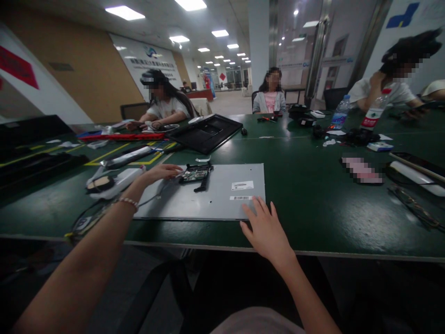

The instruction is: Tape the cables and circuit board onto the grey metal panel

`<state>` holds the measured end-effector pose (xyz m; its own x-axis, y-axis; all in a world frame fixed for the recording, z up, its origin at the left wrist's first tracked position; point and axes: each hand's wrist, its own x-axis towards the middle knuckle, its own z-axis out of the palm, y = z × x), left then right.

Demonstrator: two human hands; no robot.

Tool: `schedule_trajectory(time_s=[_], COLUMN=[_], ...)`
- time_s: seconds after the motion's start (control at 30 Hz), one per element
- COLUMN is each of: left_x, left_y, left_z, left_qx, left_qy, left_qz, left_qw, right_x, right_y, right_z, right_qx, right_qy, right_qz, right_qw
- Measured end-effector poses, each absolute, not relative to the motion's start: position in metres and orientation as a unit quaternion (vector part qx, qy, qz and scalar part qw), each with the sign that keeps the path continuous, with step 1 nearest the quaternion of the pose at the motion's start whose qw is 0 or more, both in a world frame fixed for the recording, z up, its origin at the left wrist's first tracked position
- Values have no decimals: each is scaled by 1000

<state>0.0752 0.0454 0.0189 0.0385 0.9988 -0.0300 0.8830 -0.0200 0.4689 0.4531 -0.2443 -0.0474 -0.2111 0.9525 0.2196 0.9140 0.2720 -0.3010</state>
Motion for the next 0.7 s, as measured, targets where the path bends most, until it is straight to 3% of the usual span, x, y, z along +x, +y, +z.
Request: schedule_trajectory(time_s=[0.1, 0.47, 0.7], left_x=[75, 76, 82], left_y=[45, 72, 89], left_z=[20, 12, 8], left_qx=[669, 666, 669], left_qy=[681, 701, 710], left_qz=[158, 126, 204], left_qw=[252, 222, 79], right_x=[453, 451, 452], right_y=[-244, -243, -243], right_z=[-47, -49, -50], right_qx=[-601, -602, -601], right_qy=[-777, -777, -778], right_qz=[53, 47, 44], right_qw=[181, 177, 178])
